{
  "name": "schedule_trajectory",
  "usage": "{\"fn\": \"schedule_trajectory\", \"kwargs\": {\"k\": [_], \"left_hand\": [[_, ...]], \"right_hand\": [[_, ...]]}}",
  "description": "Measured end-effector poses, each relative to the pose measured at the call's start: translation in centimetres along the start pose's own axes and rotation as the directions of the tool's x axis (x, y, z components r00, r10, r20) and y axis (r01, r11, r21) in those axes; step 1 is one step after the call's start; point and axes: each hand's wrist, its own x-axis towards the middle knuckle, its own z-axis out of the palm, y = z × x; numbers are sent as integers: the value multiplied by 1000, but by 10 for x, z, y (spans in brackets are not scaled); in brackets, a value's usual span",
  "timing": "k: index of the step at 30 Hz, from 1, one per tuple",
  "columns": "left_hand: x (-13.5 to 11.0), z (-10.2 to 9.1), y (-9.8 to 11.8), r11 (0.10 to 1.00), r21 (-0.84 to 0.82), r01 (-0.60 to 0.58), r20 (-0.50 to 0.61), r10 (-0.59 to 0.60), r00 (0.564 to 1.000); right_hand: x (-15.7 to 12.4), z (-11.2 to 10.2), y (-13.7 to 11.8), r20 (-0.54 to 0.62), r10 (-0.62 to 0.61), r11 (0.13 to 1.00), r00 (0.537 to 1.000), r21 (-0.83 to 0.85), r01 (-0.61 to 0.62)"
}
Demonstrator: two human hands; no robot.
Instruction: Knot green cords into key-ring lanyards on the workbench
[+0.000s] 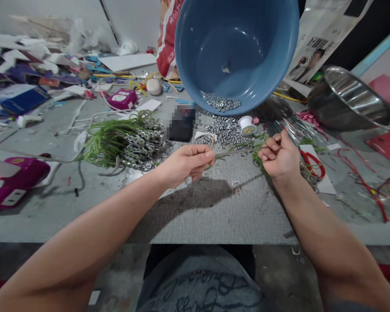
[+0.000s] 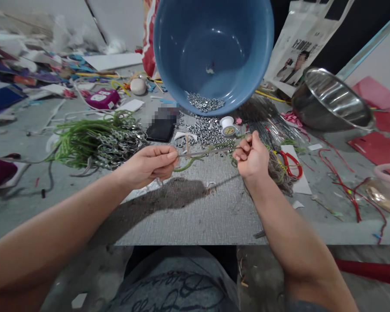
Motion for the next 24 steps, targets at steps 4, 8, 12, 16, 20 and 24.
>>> {"fn": "schedule_trajectory", "kwargs": {"k": [4,8,12,16,20,24], "left_hand": [[-7,-7,5,998,32,-45,-19,46,999],[-14,-11,13,991,130,-43,95,31,995],[-13,-3,19,914,394,-98,427,-88,900],[-8,10,12,615,755,-225,426,-199,883],[-6,11,0,436,871,-227,339,-197,920],[-4,8,-3,398,893,-211,282,-128,951]], "right_hand": [[10,-11,7,-84,-90,979,992,-189,73],[9,-7,7,-183,-237,897,954,-418,142],[-2,4,10,32,-274,535,961,-825,179],[-10,10,14,225,28,130,974,-967,219],[-15,13,17,329,88,-76,940,-939,335],[-18,15,19,340,24,-90,940,-936,341]]}}
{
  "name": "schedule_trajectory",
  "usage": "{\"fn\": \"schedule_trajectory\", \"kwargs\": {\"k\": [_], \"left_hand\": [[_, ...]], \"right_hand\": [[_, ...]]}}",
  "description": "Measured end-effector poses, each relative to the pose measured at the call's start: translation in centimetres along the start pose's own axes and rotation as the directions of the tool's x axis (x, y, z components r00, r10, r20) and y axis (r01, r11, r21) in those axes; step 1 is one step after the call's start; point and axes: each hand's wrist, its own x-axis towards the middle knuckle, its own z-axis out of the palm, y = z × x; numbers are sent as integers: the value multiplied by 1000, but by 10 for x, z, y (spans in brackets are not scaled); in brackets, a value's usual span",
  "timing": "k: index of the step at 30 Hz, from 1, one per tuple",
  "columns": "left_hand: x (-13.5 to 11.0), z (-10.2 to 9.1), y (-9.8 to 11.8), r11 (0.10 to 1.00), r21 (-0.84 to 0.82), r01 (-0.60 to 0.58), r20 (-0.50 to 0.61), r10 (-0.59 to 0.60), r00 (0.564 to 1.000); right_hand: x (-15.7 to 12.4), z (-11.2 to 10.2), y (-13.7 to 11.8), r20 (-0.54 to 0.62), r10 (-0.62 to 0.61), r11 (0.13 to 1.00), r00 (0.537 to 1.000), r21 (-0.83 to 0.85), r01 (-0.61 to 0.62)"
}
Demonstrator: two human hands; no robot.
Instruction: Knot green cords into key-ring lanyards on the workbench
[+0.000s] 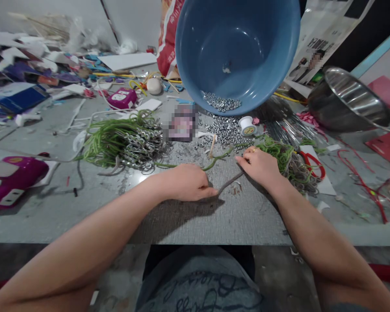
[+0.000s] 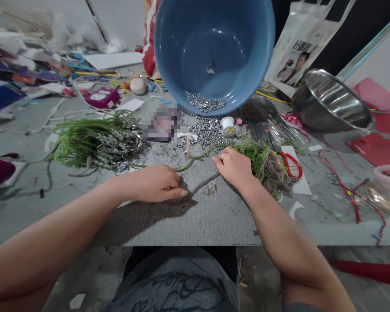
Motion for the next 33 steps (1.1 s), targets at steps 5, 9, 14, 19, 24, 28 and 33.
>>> {"fn": "schedule_trajectory", "kwargs": {"k": [5,9,14,19,24,28,33], "left_hand": [[5,1,-2,990,87,111,-229,-89,969],[9,9,-5,988,87,126,-320,-92,943],[12,17,-5,986,110,122,-292,-86,953],[15,21,-3,985,115,126,-272,-91,958],[16,24,-1,989,94,115,-235,-90,968],[16,25,0,986,123,115,-214,-87,973],[16,26,0,985,137,108,-207,-79,975]], "right_hand": [[2,1,-1,-62,3,997,998,75,2],[9,1,12,-120,127,987,985,115,-113],[19,-2,40,-136,396,917,908,1,-400],[23,-7,57,-128,548,830,826,-38,-557],[21,-4,58,-169,542,830,823,-44,-556],[22,2,59,-217,472,869,855,-50,-492],[25,15,68,-279,355,924,892,-44,-381]]}}
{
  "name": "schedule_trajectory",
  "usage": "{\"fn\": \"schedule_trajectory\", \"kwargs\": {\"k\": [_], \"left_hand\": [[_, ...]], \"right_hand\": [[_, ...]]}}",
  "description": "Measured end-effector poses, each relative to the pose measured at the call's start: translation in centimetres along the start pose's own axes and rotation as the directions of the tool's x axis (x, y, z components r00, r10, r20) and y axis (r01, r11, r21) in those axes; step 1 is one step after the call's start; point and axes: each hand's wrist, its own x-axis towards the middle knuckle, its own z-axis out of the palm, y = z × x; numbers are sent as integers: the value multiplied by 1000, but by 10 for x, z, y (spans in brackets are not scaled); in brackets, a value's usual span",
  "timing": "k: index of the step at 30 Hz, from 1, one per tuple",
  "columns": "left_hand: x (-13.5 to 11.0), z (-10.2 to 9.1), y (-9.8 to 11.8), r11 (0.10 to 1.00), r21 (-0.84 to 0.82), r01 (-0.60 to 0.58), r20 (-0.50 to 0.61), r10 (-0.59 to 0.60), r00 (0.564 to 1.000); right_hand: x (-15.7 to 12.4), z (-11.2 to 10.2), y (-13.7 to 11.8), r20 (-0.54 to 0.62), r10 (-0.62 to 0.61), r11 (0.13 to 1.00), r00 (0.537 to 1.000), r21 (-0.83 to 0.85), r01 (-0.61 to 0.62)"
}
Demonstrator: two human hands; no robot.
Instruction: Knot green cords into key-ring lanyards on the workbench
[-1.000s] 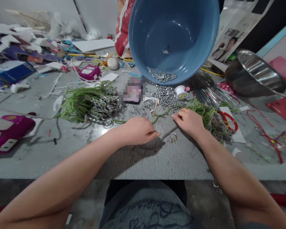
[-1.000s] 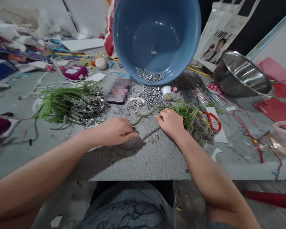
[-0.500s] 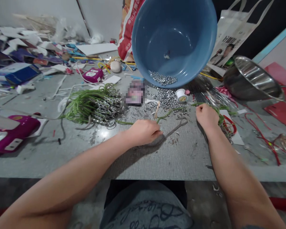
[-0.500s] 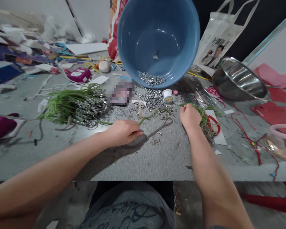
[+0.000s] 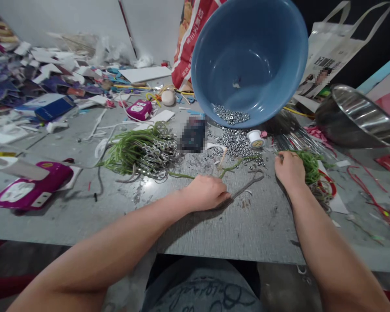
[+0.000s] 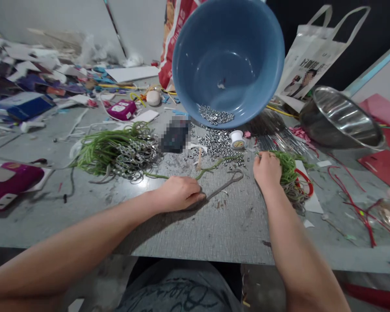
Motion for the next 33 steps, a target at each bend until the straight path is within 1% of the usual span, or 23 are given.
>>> {"fn": "schedule_trajectory", "kwargs": {"k": [2,5,9,11,13,22,30,33], "left_hand": [[0,1,0,1000,-9,-4,-15,4,1000],[0,2,0,1000,-17,-3,-3,3,1000],[-1,2,-1,1000,-20,-5,11,5,1000],[-1,3,-2,1000,-25,-15,5,15,1000],[-1,5,-3,999,-29,-26,-9,25,1000],[-2,13,-6,997,-41,-61,-60,58,996],[-3,10,-6,996,-61,-67,-52,64,997],[-3,11,-6,995,-72,-69,-57,65,996]], "right_hand": [[0,5,3,-3,-16,1000,1000,5,16],[0,8,6,28,17,999,999,-31,-16],[-1,5,5,123,75,994,990,-88,-65],[-1,3,3,178,86,992,980,-103,-68],[-1,1,2,205,86,992,975,-111,-64],[-1,-5,3,177,72,977,982,-209,-34],[-1,-7,5,200,94,976,975,-213,-50],[-2,-8,5,181,86,979,980,-199,-49]]}}
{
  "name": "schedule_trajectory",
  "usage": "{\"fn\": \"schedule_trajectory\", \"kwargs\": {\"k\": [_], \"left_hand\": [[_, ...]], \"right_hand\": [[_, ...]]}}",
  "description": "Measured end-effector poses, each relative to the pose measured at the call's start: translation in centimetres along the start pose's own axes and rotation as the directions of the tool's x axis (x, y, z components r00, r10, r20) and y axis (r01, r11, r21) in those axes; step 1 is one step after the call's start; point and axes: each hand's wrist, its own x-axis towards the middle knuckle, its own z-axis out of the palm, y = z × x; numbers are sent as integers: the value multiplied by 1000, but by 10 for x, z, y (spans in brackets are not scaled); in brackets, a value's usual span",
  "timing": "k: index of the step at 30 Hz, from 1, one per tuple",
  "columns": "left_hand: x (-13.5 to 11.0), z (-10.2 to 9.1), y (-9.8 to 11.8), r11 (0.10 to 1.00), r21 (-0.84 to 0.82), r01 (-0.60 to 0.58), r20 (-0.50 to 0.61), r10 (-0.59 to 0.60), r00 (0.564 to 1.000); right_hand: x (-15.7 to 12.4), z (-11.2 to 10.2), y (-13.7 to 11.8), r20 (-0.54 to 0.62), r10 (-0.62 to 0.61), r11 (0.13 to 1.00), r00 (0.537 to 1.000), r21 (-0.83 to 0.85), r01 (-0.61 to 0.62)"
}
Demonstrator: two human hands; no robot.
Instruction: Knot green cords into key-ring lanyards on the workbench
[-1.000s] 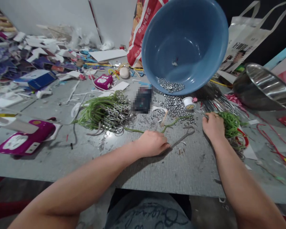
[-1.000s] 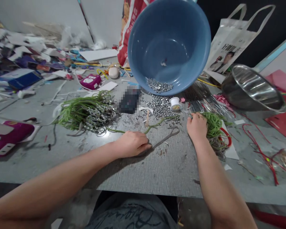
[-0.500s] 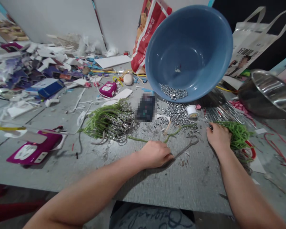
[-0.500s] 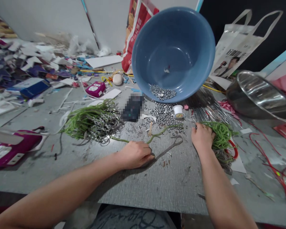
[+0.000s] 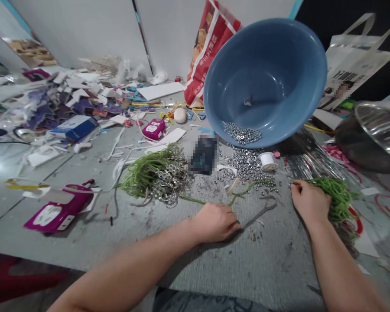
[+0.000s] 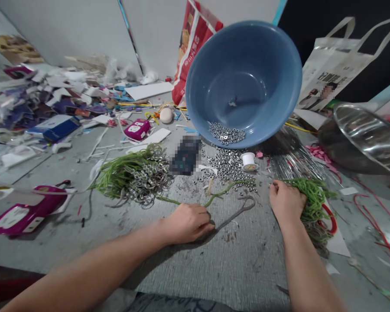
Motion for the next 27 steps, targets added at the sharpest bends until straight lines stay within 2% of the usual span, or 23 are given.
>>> {"fn": "schedule_trajectory", "kwargs": {"k": [6,10,12,15,18,20,23,27], "left_hand": [[-1,-4,1,999,-16,38,18,-38,999],[-1,-5,1,999,-27,31,14,-31,999],[-1,-4,1,999,-30,29,7,-29,1000],[-1,-2,0,999,-34,22,-3,-22,1000],[-1,-2,0,999,-36,17,-12,-17,1000],[-1,-2,-1,999,-32,18,-10,-18,1000],[-2,-1,-1,999,-36,15,-14,-16,1000],[-2,1,-2,999,-43,12,-26,-13,1000]], "right_hand": [[2,9,4,-209,-60,989,976,118,86],[2,5,6,-413,-82,956,907,224,188],[1,1,4,-447,-116,931,887,263,254],[2,2,2,-372,-167,879,913,364,309],[6,12,5,-297,-122,838,947,481,259],[10,17,9,-243,-57,863,968,476,170],[14,16,15,-92,46,936,995,351,-11],[14,6,18,76,175,957,982,223,-188]]}}
